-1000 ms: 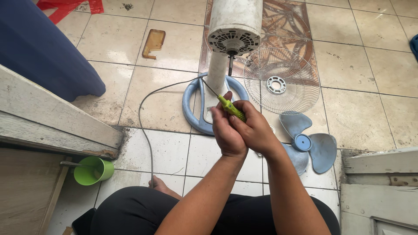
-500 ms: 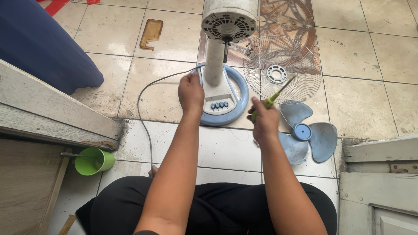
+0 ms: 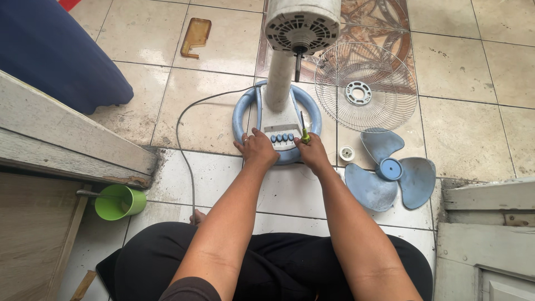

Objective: The person sits on the floor and uses a screwdriver to loosen and remove a nut from the fan motor shaft. After removing the nut, the person picks up a fan blade and aligns it with the shaft.

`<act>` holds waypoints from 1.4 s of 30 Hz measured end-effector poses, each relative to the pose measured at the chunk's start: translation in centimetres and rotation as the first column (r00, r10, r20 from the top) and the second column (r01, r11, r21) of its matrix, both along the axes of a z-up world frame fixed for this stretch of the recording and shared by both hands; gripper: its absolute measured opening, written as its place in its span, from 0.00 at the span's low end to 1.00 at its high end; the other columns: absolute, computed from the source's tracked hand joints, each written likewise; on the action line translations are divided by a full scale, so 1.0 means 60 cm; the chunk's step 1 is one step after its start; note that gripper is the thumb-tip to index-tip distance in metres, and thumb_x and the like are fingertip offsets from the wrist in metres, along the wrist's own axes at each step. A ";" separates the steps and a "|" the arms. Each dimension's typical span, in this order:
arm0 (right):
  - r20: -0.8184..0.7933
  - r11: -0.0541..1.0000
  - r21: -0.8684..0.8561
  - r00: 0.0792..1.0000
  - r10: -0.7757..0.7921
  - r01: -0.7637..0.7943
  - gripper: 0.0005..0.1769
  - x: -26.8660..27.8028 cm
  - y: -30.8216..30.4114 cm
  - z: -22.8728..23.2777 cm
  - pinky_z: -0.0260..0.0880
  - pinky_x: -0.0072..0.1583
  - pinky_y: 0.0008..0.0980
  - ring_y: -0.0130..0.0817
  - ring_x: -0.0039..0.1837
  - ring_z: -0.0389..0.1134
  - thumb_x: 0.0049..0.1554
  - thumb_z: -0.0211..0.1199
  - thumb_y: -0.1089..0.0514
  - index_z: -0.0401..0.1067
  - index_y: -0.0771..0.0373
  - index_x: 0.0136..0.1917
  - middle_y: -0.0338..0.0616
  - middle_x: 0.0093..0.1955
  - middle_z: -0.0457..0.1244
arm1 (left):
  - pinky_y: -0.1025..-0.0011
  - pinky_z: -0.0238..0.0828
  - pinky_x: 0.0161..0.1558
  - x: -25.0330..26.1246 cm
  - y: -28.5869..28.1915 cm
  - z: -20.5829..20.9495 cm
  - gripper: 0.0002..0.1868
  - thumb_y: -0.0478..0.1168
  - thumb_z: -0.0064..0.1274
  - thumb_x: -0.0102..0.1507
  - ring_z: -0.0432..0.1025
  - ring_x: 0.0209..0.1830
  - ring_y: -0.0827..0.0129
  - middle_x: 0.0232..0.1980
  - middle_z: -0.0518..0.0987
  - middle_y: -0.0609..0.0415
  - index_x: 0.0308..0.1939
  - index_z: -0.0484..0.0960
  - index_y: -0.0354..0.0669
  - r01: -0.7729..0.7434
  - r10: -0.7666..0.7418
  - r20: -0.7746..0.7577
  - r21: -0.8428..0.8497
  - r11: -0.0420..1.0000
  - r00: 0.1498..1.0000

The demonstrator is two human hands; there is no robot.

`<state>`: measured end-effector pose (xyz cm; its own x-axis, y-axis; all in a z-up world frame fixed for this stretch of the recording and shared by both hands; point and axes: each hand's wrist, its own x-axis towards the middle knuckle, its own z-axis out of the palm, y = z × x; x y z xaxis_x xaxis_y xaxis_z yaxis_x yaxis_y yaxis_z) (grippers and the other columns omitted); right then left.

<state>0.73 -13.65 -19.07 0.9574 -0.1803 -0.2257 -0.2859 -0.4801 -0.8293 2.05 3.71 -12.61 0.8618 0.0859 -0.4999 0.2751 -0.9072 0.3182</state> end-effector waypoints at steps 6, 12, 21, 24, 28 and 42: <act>-0.117 0.999 0.013 0.992 -0.050 0.052 0.24 -0.055 0.006 0.026 0.65 0.56 0.45 0.53 0.52 0.64 0.64 0.62 0.46 0.71 0.74 0.50 0.63 0.52 0.63 | 0.40 0.28 0.78 -0.038 -0.005 -0.004 0.59 0.47 0.66 0.57 0.54 0.78 0.48 0.72 0.68 0.37 0.78 0.43 0.23 0.098 -0.090 -0.087 0.090 0.991 0.992; -0.039 0.989 0.001 0.988 -0.148 0.148 0.20 -0.086 0.014 0.028 0.67 0.48 0.43 0.46 0.42 0.68 0.60 0.64 0.48 0.74 0.71 0.47 0.48 0.38 0.65 | 0.40 0.48 0.74 -0.058 0.013 0.040 0.49 0.51 0.68 0.56 0.60 0.75 0.48 0.76 0.63 0.43 0.74 0.61 0.30 0.186 -0.172 -0.261 0.029 0.982 0.950; -0.038 0.952 -0.303 0.997 -0.063 0.049 0.23 -0.111 0.039 0.019 0.69 0.56 0.49 0.57 0.51 0.70 0.60 0.62 0.45 0.74 0.70 0.52 0.62 0.48 0.68 | 0.59 0.72 0.62 -0.064 0.057 0.029 0.32 0.54 0.66 0.58 0.74 0.65 0.55 0.65 0.78 0.43 0.61 0.82 0.40 0.321 -0.296 -0.307 0.031 0.947 0.904; -0.075 0.970 -0.179 0.981 -0.178 0.163 0.23 -0.109 0.043 0.031 0.69 0.55 0.46 0.51 0.50 0.71 0.61 0.61 0.44 0.73 0.69 0.53 0.57 0.47 0.69 | 0.58 0.70 0.62 -0.068 0.066 0.034 0.28 0.55 0.63 0.61 0.72 0.64 0.51 0.65 0.77 0.43 0.59 0.82 0.42 0.398 -0.385 -0.280 -0.011 0.917 0.879; -0.133 0.754 0.404 0.849 -0.511 0.517 0.20 -0.093 0.055 0.061 0.69 0.43 0.38 0.40 0.41 0.70 0.62 0.59 0.46 0.66 0.66 0.55 0.46 0.44 0.65 | 0.56 0.74 0.57 -0.049 0.064 0.128 0.17 0.46 0.53 0.65 0.77 0.58 0.52 0.57 0.82 0.45 0.54 0.85 0.43 0.142 -0.146 -0.057 -0.070 0.987 0.988; 0.753 0.982 0.188 0.646 -0.124 -0.031 0.05 -0.146 0.098 0.372 0.69 0.59 0.28 0.30 0.57 0.68 0.67 0.63 0.64 0.75 0.69 0.55 0.44 0.55 0.66 | 0.73 0.70 0.52 -0.112 0.017 0.226 0.11 0.40 0.53 0.70 0.74 0.47 0.74 0.45 0.83 0.56 0.52 0.84 0.39 0.149 0.554 0.140 -0.988 0.028 0.821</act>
